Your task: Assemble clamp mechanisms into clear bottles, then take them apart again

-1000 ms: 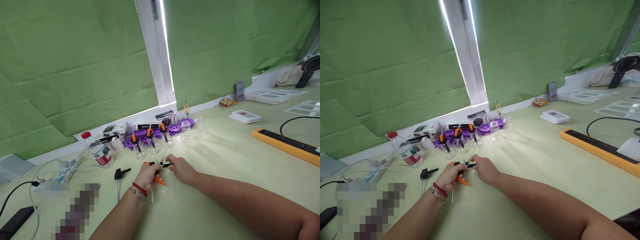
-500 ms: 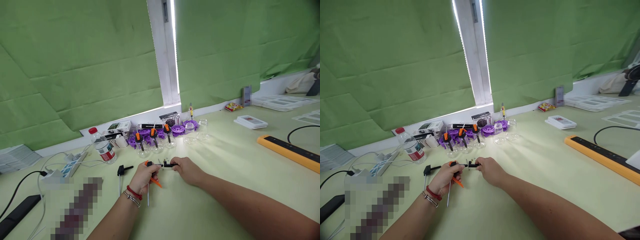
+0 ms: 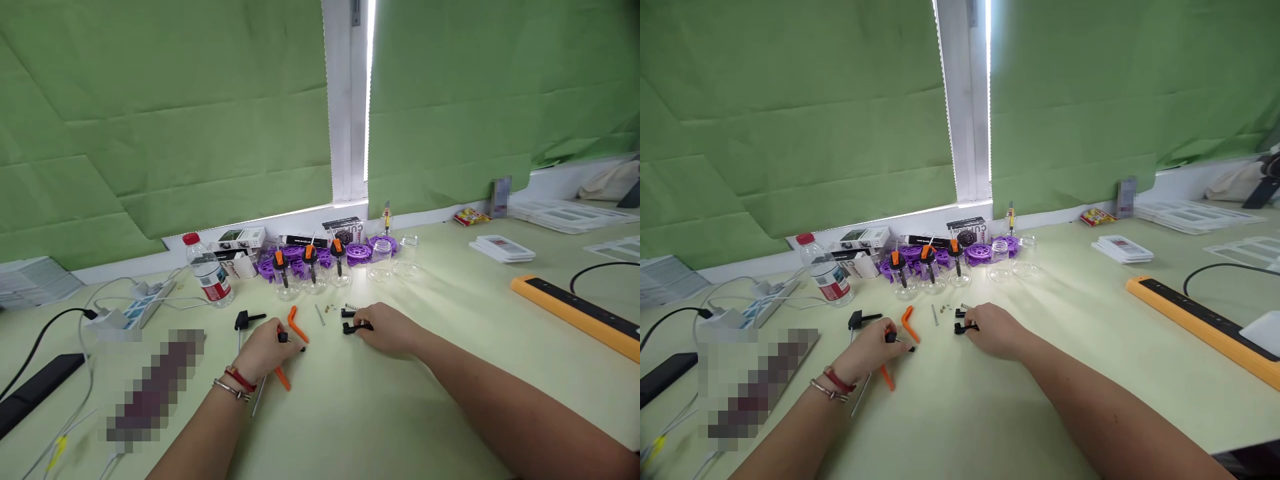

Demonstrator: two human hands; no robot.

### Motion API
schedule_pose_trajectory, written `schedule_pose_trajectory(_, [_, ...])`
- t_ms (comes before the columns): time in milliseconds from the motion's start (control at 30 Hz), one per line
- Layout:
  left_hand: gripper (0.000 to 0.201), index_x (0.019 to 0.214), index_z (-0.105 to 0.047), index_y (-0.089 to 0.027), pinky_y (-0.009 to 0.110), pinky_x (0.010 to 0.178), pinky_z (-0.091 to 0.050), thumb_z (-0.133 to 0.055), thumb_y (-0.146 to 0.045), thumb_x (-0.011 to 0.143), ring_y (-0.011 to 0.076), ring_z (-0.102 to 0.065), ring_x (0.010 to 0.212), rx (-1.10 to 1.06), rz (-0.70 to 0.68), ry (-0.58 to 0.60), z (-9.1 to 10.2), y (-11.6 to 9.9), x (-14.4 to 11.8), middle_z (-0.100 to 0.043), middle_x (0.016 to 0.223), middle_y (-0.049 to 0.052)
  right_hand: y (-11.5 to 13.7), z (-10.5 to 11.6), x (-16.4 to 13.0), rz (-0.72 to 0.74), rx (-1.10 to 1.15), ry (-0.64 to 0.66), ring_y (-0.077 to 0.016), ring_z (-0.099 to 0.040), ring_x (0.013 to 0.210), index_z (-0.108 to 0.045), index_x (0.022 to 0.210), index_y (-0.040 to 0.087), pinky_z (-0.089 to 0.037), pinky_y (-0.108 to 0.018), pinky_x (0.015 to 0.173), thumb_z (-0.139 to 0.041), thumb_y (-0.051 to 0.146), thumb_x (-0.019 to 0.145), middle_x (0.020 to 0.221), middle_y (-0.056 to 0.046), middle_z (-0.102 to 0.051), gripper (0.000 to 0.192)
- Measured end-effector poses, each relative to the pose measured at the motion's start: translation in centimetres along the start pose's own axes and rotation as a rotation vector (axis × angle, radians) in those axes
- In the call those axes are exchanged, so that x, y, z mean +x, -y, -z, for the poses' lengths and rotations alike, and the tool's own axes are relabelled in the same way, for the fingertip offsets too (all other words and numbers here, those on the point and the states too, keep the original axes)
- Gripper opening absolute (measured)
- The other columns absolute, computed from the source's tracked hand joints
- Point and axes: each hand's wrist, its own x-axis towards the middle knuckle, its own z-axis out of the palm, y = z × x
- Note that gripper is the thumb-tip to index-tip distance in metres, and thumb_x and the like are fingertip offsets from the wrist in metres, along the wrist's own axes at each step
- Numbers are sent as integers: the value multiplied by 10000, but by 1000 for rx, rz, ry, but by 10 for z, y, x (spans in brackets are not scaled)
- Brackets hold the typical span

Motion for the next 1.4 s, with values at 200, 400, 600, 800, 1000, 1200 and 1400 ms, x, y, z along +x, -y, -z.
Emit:
schedule_pose_trajectory(200, [445, 839, -558, -185, 289, 546, -366, -555, -605, 690, 243, -582, 725, 361, -15, -88, 2, -16, -13, -619, 784, 63, 3, 3, -1, 6, -6, -4, -139, -512, 597, -661, 805, 200, -313, -236, 528, -524, 243, 776, 765, -38, -638, 147])
schedule_pose_trajectory(400, [195, 856, -584, -173, 334, 801, -403, -600, -347, 768, 237, -532, 938, 384, -413, -221, -19, -55, -23, -575, 970, 72, 1, 3, -1, 55, 0, -9, -143, -523, 599, -658, 781, 205, -326, -241, 532, -505, 246, 780, 729, -25, -642, 159])
schedule_pose_trajectory(600, [95, 850, -574, -175, 275, 676, -419, -542, -163, 762, 199, -568, 861, 211, -431, 38, -58, -78, -4, -549, 970, 67, -5, 1, 1, 78, 51, 6, -158, -560, 642, -645, 785, 197, -355, -246, 564, -487, 261, 798, 750, -31, -652, 171])
schedule_pose_trajectory(800, [99, 776, -586, -186, 257, 647, -394, -489, -180, 796, 174, -562, 790, 149, -440, -19, -71, -71, 8, -556, 897, 51, -14, 0, 5, 101, 87, 29, -159, -559, 653, -629, 804, 200, -376, -251, 587, -481, 274, 804, 773, -29, -651, 165])
schedule_pose_trajectory(1000, [131, 720, -592, -175, 249, 661, -394, -481, -150, 783, 170, -558, 775, 163, -409, -34, -65, -66, 9, -574, 840, 53, -18, 4, 6, 78, 74, 37, -164, -557, 672, -632, 821, 206, -376, -252, 588, -488, 282, 803, 785, -28, -650, 164])
schedule_pose_trajectory(1200, [132, 716, -594, -166, 263, 680, -407, -485, -165, 789, 185, -566, 788, 184, -358, -31, -59, -62, 9, -587, 847, 72, -16, 8, 5, 11, 49, 29, -177, -577, 733, -643, 859, 199, -370, -252, 607, -523, 268, 796, 867, -46, -660, 151])
schedule_pose_trajectory(1400, [151, 720, -600, -157, 293, 705, -421, -465, -145, 789, 203, -569, 805, 192, -338, -31, -58, -58, 9, -591, 836, 79, -1, 4, 1, 13, -108, -33, -191, -579, 742, -685, 813, 200, -335, -259, 589, -533, 291, 819, 836, -56, -657, 178])
